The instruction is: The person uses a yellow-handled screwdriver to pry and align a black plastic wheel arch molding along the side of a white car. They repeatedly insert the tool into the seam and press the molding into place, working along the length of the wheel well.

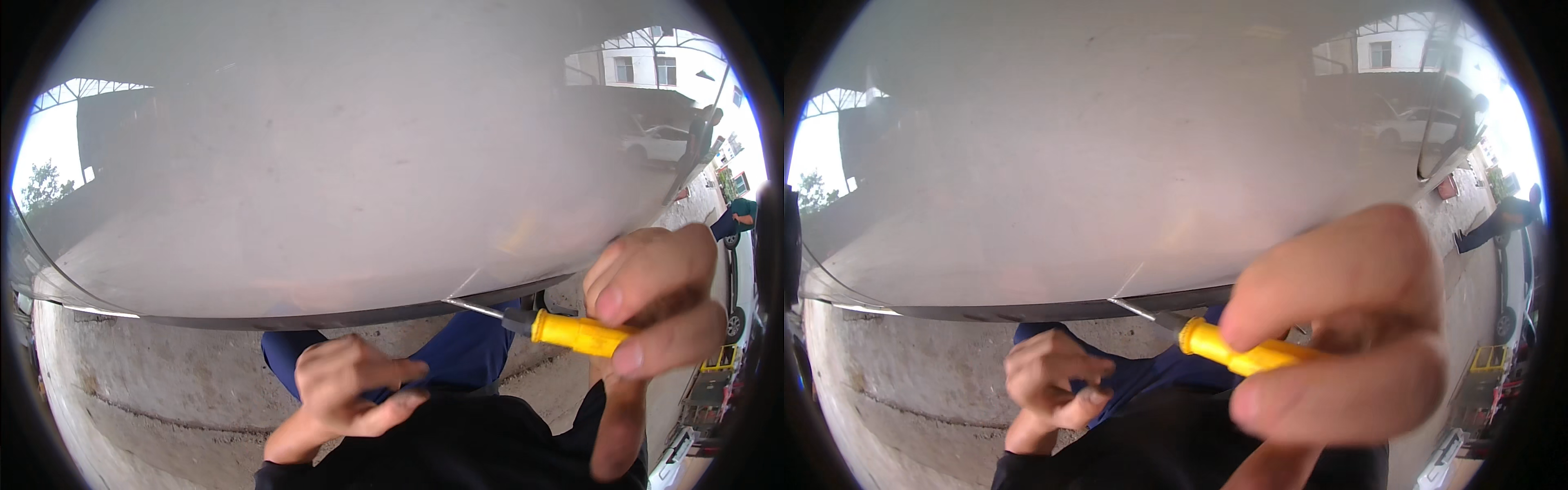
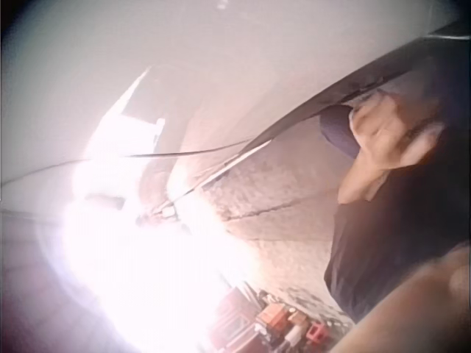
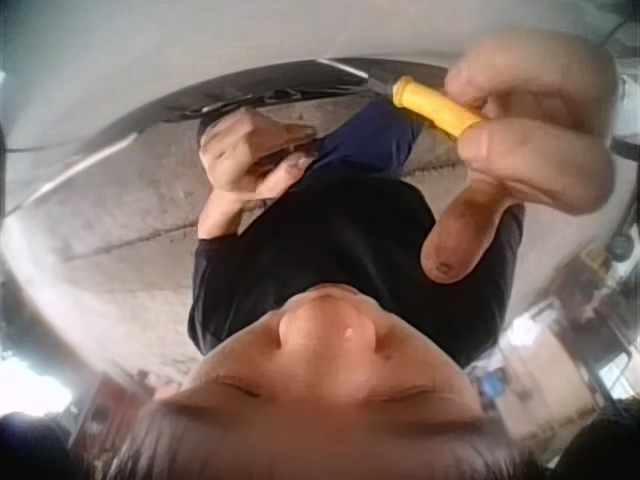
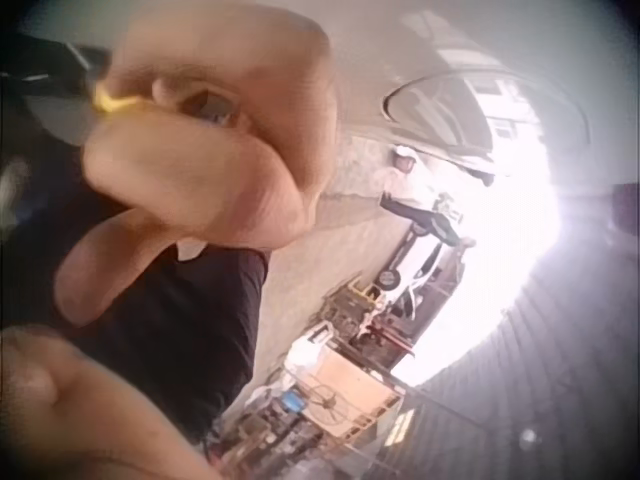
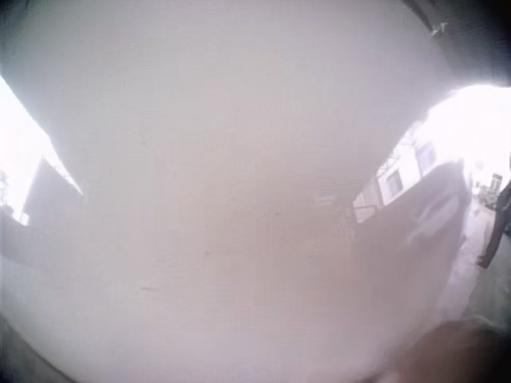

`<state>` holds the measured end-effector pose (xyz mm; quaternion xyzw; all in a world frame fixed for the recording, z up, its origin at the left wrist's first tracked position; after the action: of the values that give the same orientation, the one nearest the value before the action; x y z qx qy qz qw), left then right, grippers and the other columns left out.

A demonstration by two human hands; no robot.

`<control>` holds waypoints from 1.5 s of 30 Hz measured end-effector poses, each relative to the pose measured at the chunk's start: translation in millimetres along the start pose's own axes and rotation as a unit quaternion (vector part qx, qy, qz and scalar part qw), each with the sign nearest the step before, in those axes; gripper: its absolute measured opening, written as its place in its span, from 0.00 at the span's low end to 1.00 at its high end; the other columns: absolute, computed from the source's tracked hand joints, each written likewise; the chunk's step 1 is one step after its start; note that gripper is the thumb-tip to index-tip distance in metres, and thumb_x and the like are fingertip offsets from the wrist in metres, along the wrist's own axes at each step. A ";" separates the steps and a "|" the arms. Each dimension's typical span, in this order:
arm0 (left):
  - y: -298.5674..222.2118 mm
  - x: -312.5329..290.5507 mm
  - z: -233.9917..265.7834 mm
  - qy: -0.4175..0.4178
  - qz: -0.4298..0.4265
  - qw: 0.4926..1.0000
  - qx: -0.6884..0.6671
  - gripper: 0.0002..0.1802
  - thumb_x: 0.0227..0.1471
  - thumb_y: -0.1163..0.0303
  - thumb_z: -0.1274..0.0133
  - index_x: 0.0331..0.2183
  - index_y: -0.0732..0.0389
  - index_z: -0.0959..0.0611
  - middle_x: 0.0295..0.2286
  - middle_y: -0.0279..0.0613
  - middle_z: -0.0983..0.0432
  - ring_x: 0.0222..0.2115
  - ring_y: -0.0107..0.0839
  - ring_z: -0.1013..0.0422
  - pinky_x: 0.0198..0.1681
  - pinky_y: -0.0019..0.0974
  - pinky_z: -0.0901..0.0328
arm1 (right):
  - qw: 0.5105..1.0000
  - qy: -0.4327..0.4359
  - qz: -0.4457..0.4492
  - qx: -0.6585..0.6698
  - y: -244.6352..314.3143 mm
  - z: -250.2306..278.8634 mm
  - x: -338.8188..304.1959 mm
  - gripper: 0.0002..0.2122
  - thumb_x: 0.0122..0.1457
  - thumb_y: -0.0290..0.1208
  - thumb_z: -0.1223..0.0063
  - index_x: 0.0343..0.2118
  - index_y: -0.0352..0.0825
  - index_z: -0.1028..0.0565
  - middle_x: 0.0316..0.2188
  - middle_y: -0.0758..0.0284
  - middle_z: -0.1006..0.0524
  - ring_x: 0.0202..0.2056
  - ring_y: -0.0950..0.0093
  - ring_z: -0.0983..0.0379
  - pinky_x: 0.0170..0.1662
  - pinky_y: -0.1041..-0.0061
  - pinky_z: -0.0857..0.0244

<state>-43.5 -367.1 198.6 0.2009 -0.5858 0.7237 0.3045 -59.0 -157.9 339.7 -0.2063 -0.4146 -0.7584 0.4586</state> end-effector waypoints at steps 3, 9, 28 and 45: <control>41.3 -13.2 -20.9 -0.011 0.183 0.970 -0.157 0.22 0.51 0.54 0.39 0.30 0.67 0.20 0.24 0.41 0.23 0.23 0.29 0.28 0.26 0.29 0.35 | 1.000 0.005 0.027 -0.005 5.5 6.5 -2.3 0.20 0.54 0.55 0.37 0.37 0.42 0.26 0.37 0.62 0.25 0.27 0.77 0.32 0.27 0.81 0.37; 58.0 -14.3 -22.2 -0.056 0.213 0.952 -0.215 0.28 0.51 0.52 0.35 0.41 0.66 0.25 0.33 0.40 0.25 0.29 0.29 0.28 0.30 0.30 0.34 | 0.993 0.102 0.057 -0.007 -4.1 -9.7 5.4 0.32 0.48 0.68 0.44 0.36 0.37 0.29 0.37 0.57 0.32 0.25 0.78 0.31 0.28 0.83 0.29; 50.8 2.7 -26.3 -0.131 0.207 0.937 -0.249 0.06 0.46 0.71 0.32 0.28 0.60 0.13 0.24 0.28 0.18 0.25 0.15 0.29 0.23 0.21 0.42 | 0.888 -0.049 -0.260 -0.376 8.2 26.8 -29.2 0.16 0.65 0.35 0.66 0.34 0.26 0.29 0.22 0.60 0.29 0.21 0.74 0.34 0.27 0.80 0.40; 54.7 4.7 -26.3 -0.120 0.169 0.936 -0.285 0.10 0.46 0.75 0.32 0.31 0.69 0.16 0.26 0.41 0.18 0.29 0.27 0.22 0.31 0.28 0.28 | 0.985 -0.002 -0.076 -0.153 18.1 -28.9 -21.8 0.19 0.60 0.48 0.47 0.31 0.31 0.22 0.20 0.64 0.26 0.18 0.77 0.31 0.21 0.81 0.39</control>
<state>-82.2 -347.6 155.9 0.0895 -0.8249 0.5378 0.1497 -30.6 -174.4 316.1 -0.2434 -0.3091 -0.8451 0.3619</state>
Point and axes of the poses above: each hand's wrist, its own x-axis towards the middle knuckle, its own z-axis out of the back of the hand, y = z × x, the point moved 7 cm from there along x, towards the middle knuckle
